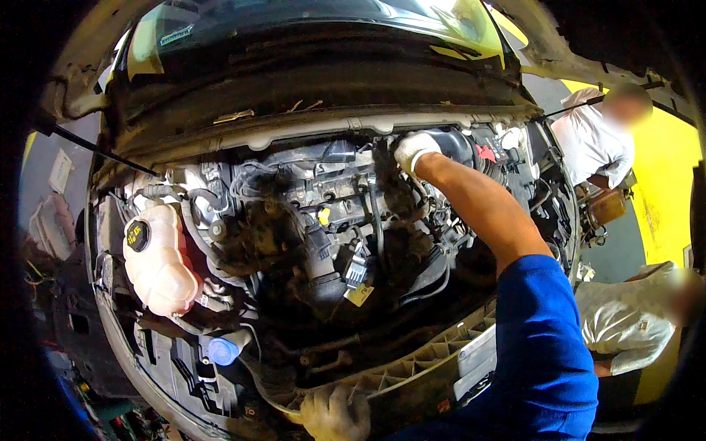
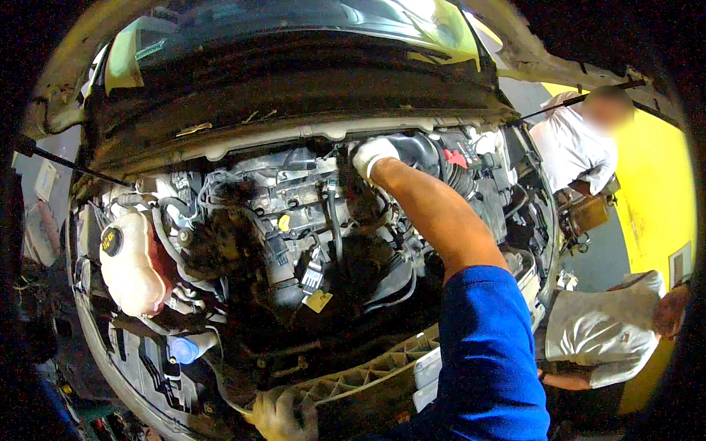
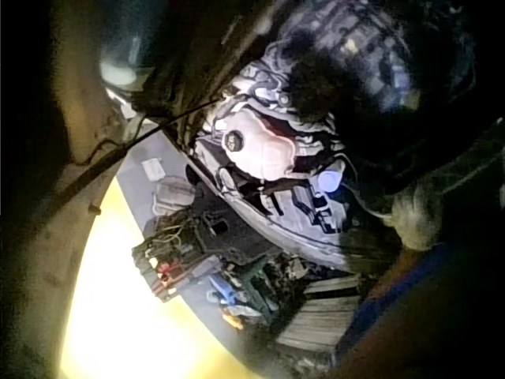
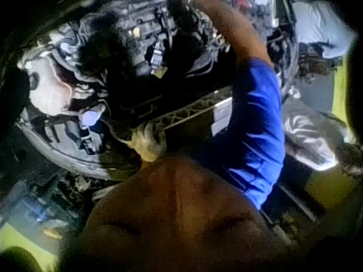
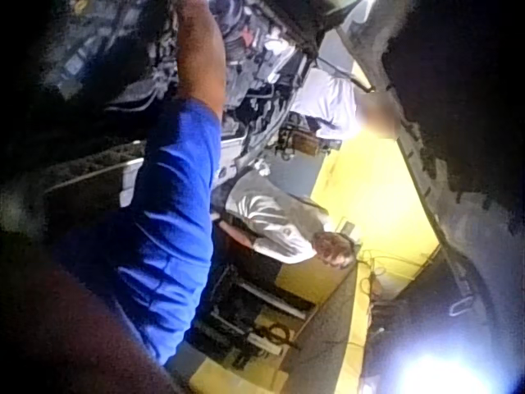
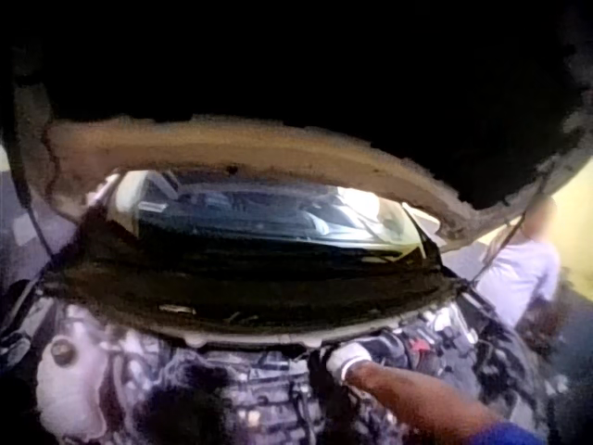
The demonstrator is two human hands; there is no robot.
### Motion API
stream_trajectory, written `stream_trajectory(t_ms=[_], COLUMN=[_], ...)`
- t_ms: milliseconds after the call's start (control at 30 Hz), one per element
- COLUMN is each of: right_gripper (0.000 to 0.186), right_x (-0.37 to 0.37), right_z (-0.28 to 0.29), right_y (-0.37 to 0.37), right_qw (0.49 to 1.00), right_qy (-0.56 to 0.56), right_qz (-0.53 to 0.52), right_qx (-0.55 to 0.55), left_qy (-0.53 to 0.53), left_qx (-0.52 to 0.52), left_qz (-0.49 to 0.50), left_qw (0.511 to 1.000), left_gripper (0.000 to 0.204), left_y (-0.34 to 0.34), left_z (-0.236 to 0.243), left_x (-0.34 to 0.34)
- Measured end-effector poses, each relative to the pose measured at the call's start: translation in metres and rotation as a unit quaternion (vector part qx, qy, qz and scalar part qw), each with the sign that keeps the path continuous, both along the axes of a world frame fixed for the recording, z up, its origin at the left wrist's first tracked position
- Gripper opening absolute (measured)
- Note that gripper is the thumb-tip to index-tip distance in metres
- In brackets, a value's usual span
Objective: The person removes ignition coils and spark plugs from a car engine using hand tools, replaces them with new components, and reinstalls the coils.
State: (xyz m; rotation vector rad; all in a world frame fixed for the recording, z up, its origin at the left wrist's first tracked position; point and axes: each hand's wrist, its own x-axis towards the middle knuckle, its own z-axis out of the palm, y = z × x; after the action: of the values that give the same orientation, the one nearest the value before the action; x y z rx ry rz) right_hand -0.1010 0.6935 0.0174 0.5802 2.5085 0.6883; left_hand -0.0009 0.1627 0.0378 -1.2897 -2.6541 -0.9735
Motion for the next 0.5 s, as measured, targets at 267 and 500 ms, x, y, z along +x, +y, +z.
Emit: stream_trajectory(t_ms=[267,500], right_gripper=[0.029,0.025], right_x=[-0.001,0.006], right_z=[0.018,-0.014], right_y=[0.000,0.020], right_qw=[0.993,1.000], right_qy=[-0.028,0.006], right_qz=[-0.108,0.005], right_qx=[-0.048,0.005], left_qy=[-0.007,-0.004], left_qx=[0.033,0.031], left_qz=[-0.003,-0.011], left_qw=[0.999,0.999], left_gripper=[0.027,0.028], left_y=[0.000,-0.001], left_z=[-0.005,0.000], left_x=[-0.002,-0.006])
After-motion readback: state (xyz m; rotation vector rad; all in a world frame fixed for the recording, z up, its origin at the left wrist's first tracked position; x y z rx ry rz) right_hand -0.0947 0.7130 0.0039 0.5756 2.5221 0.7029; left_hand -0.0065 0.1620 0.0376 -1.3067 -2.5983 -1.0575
